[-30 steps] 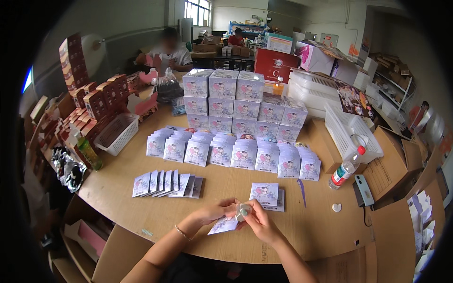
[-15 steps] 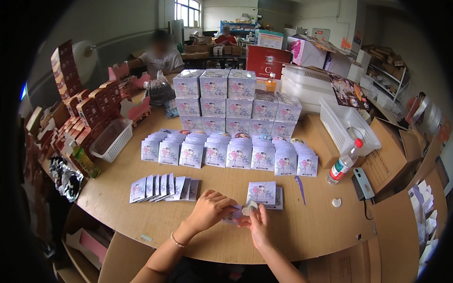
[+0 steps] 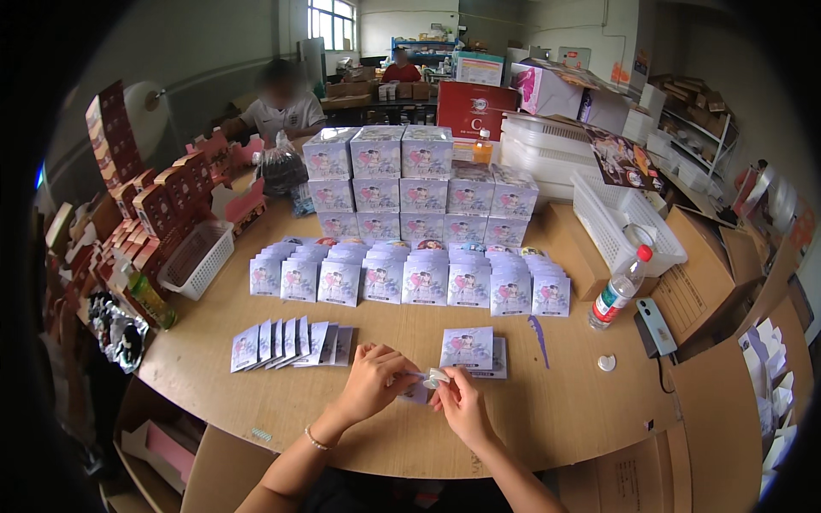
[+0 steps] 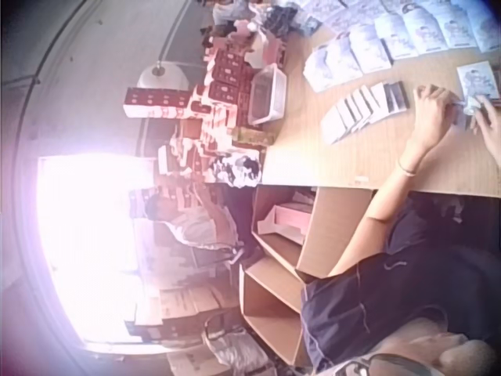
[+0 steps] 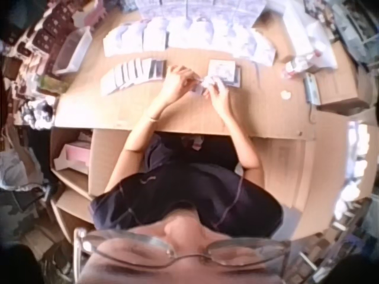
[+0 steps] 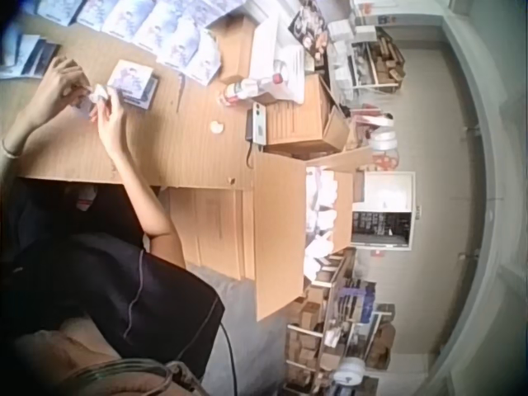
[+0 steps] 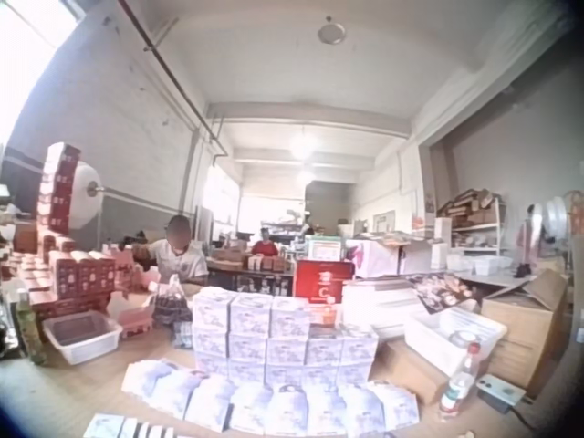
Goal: The person folds small printed paper sheets into pouches and inserts round discs into them. The person repeatedly picks a sheet, folds it into a pouch, places a disc inside, and sets the finished pouch aside. The person handles paper sheets and discs throughout the clip.
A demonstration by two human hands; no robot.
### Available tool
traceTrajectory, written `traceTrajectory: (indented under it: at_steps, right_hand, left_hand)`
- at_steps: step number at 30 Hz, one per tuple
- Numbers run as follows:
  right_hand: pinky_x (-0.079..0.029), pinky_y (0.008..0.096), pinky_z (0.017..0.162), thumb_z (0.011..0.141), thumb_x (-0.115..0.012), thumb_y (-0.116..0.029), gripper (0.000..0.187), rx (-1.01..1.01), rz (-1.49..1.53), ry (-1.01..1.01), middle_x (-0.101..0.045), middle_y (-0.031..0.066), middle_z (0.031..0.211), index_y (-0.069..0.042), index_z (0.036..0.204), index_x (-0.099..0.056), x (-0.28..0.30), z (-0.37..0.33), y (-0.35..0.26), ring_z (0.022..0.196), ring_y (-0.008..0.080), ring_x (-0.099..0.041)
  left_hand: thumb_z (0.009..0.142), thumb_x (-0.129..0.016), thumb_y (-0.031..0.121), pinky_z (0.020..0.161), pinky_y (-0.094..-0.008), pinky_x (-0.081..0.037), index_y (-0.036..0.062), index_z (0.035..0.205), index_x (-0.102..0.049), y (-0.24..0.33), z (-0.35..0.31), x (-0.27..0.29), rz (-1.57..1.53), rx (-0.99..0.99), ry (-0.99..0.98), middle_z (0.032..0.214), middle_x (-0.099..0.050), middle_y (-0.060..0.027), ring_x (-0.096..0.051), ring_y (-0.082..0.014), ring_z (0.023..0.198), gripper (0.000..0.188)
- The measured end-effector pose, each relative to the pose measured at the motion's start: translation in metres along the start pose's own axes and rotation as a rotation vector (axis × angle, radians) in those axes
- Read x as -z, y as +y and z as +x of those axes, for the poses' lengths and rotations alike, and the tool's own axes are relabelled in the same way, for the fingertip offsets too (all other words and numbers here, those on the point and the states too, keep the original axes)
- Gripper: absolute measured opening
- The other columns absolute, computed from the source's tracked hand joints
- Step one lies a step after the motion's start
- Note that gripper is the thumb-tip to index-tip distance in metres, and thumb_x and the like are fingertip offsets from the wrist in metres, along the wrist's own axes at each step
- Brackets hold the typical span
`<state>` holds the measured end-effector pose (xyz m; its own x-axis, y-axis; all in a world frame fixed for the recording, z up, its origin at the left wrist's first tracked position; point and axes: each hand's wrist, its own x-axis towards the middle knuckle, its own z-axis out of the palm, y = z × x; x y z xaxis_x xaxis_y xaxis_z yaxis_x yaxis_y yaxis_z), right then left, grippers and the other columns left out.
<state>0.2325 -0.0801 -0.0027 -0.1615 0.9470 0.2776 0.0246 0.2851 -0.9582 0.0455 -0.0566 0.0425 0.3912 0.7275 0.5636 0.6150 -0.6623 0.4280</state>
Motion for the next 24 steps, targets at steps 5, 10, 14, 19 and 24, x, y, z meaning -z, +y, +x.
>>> traceTrajectory:
  at_steps: [5, 10, 14, 19, 24]
  right_hand:
    - [-0.046, 0.0219, 0.055, 0.093, -0.046, 0.001, 0.015, 0.084, -0.017, 0.055, -0.048, 0.0049, 0.088, 0.003, 0.108, -0.05, -0.005, -0.002, 0.013, 0.065, 0.0089, -0.056]
    - [-0.044, 0.0221, 0.056, 0.092, -0.049, 0.002, 0.013, 0.159, -0.084, 0.082, -0.048, 0.0055, 0.087, 0.003, 0.105, -0.05, -0.005, 0.004, 0.019, 0.065, 0.0102, -0.055]
    - [-0.043, 0.0245, 0.055, 0.088, -0.054, 0.004, 0.014, 0.33, -0.33, 0.097, -0.049, 0.0075, 0.084, 0.002, 0.101, -0.051, -0.005, 0.008, 0.01, 0.064, 0.0139, -0.052]
    - [-0.041, 0.0273, 0.054, 0.083, -0.061, 0.003, 0.014, 0.367, -0.433, 0.041, -0.049, 0.0085, 0.081, 0.001, 0.096, -0.054, 0.002, 0.019, -0.006, 0.063, 0.0168, -0.05]
    - [-0.042, 0.0287, 0.055, 0.082, -0.063, 0.002, 0.01, 0.413, -0.384, 0.136, -0.05, 0.0086, 0.077, 0.001, 0.089, -0.056, -0.003, 0.021, -0.001, 0.064, 0.0179, -0.05]
  left_hand:
    - [0.073, -0.071, 0.014, 0.078, -0.0357, -0.032, 0.0134, 0.079, -0.065, 0.0, 0.001, -0.004, 0.052, -0.012, 0.042, 0.076, -0.063, 0.0018, -0.055, -0.0177, 0.082, 0.008]
    - [0.073, -0.071, 0.014, 0.079, -0.036, -0.032, 0.0139, 0.079, -0.065, -0.005, 0.002, -0.012, 0.029, -0.005, 0.078, 0.076, -0.062, 0.0027, -0.055, -0.0181, 0.084, 0.009]
    - [0.073, -0.071, 0.015, 0.08, -0.0371, -0.031, 0.0148, 0.079, -0.065, -0.007, 0.001, -0.011, 0.047, -0.046, 0.085, 0.077, -0.061, 0.0042, -0.054, -0.0182, 0.088, 0.009]
    - [0.075, -0.07, 0.016, 0.085, -0.0405, -0.031, 0.0165, 0.082, -0.064, -0.005, 0.003, -0.006, 0.135, -0.137, 0.114, 0.085, -0.059, 0.0043, -0.05, -0.0205, 0.096, 0.008]
    - [0.078, -0.067, 0.016, 0.087, -0.043, -0.031, 0.0161, 0.089, -0.062, -0.007, -0.001, -0.019, 0.251, -0.113, 0.146, 0.099, -0.055, -0.0005, -0.044, -0.0267, 0.105, 0.012]
